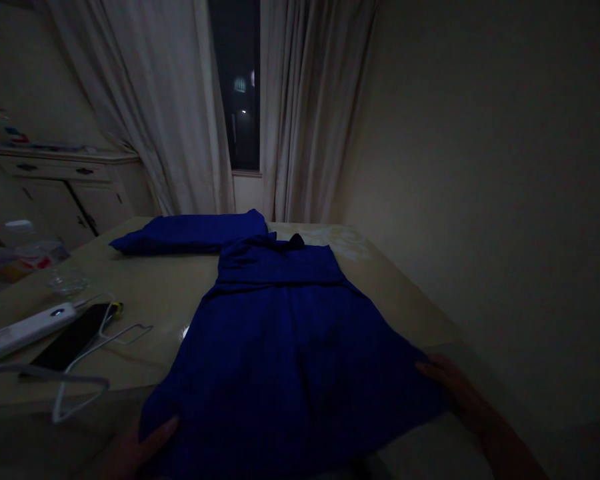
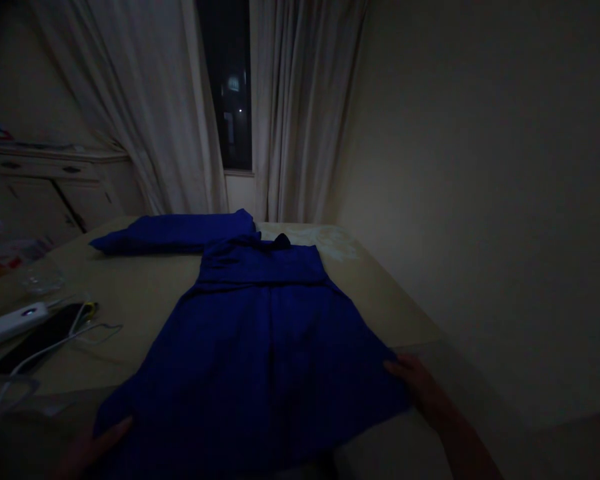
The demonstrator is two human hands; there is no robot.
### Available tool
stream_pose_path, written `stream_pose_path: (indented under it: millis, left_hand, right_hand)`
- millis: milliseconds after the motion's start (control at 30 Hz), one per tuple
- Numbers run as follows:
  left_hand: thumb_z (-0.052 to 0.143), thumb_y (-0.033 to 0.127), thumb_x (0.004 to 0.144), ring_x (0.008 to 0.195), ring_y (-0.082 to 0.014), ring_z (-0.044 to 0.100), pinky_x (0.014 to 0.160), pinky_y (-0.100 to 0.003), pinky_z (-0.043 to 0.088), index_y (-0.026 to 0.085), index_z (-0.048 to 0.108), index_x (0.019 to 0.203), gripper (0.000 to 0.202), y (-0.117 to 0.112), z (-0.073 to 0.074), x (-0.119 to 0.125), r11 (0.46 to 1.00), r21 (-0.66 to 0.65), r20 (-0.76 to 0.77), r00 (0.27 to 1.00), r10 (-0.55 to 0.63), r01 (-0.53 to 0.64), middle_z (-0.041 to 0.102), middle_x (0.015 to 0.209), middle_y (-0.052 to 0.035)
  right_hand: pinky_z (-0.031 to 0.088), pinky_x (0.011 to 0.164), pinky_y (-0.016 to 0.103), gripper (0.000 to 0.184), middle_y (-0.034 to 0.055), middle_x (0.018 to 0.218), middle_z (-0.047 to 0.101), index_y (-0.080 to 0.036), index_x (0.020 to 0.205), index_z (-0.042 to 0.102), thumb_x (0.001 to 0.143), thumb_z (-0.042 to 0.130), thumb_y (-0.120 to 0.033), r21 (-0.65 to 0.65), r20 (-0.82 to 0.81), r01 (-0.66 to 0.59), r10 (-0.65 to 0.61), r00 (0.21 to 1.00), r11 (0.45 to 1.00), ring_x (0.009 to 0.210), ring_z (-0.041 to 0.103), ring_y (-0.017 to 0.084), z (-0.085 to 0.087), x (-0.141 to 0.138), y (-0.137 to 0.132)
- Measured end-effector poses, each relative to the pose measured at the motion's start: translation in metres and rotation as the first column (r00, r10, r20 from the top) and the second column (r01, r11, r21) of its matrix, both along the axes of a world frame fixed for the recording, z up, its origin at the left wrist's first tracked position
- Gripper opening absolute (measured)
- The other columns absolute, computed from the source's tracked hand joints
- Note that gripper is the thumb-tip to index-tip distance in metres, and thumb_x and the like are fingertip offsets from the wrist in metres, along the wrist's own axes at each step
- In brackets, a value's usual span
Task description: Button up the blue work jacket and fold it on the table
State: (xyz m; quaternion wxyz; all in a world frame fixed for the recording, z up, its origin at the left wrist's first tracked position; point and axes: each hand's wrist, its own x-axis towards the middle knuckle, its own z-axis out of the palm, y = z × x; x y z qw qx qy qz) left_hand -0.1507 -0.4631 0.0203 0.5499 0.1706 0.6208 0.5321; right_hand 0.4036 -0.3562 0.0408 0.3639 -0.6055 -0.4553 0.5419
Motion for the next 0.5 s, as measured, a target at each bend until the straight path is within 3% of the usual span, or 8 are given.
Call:
stream_pose_path:
  millis: [100,200,300,333,400,500]
  left_hand:
    - [0.092,0.03,0.062,0.092,-0.0329,0.078,0.072,-0.039,0.068,0.022,0.072,0.111,0.053,0.066,0.044,-0.005,0.962,0.265,0.012,0.997,0.072,-0.072,0.079,0.087,-0.0068]
    - [0.081,0.04,0.081,0.108,-0.026,0.075,0.085,-0.033,0.065,0.026,0.07,0.113,0.037,0.156,0.099,-0.008,0.905,0.419,0.03,0.997,0.067,-0.073,0.078,0.106,-0.0046]
    - [0.06,0.055,0.097,0.118,-0.0239,0.071,0.095,-0.035,0.062,0.024,0.066,0.117,0.037,0.239,0.134,-0.01,0.834,0.55,0.072,0.997,-0.01,-0.032,0.073,0.124,-0.0099]
    - [0.057,0.055,0.099,0.12,-0.0231,0.07,0.098,-0.035,0.06,0.022,0.063,0.119,0.039,0.259,0.137,-0.012,0.806,0.592,0.1,0.994,-0.041,-0.026,0.071,0.129,-0.0123]
    - [0.062,0.049,0.097,0.116,-0.0213,0.071,0.1,-0.035,0.058,0.023,0.057,0.126,0.04,0.285,0.125,-0.018,0.802,0.596,0.071,0.997,0.007,-0.048,0.068,0.132,-0.0143]
    - [0.076,0.034,0.086,0.117,-0.0252,0.07,0.101,-0.041,0.056,0.021,0.05,0.137,0.059,0.291,0.078,-0.034,0.878,0.477,-0.257,0.962,0.093,0.043,0.065,0.137,-0.0171]
  right_hand:
    - [0.058,0.061,0.031,0.035,0.006,0.07,0.073,-0.018,0.076,0.072,0.069,0.085,-0.05,0.221,-0.204,0.207,-0.162,0.965,0.953,0.063,0.069,0.022,0.054,-0.024,0.067]
    - [0.062,0.072,0.028,0.029,0.0029,0.08,0.074,-0.024,0.083,0.069,0.08,0.077,-0.052,0.369,-0.329,0.307,-0.185,0.926,0.877,0.082,0.073,0.021,0.105,-0.063,0.163]
    - [0.063,0.084,0.031,0.041,0.0069,0.096,0.076,-0.023,0.093,0.066,0.093,0.06,-0.063,0.413,-0.355,0.299,-0.15,0.923,0.86,0.097,0.074,0.021,0.129,-0.104,0.244]
    - [0.064,0.086,0.033,0.047,0.0096,0.1,0.076,-0.022,0.096,0.066,0.095,0.054,-0.067,0.437,-0.299,0.274,-0.149,0.942,0.857,0.098,0.074,0.022,0.128,-0.116,0.262]
    - [0.064,0.087,0.039,0.056,0.012,0.103,0.075,-0.019,0.1,0.066,0.096,0.048,-0.072,0.518,-0.078,0.186,-0.171,0.982,0.835,0.095,0.075,0.023,0.11,-0.137,0.279]
    - [0.059,0.096,0.046,0.052,0.0098,0.102,0.076,-0.02,0.1,0.071,0.088,0.063,-0.07,0.598,0.214,0.006,-0.168,0.962,0.801,0.097,0.073,0.026,0.058,-0.158,0.265]
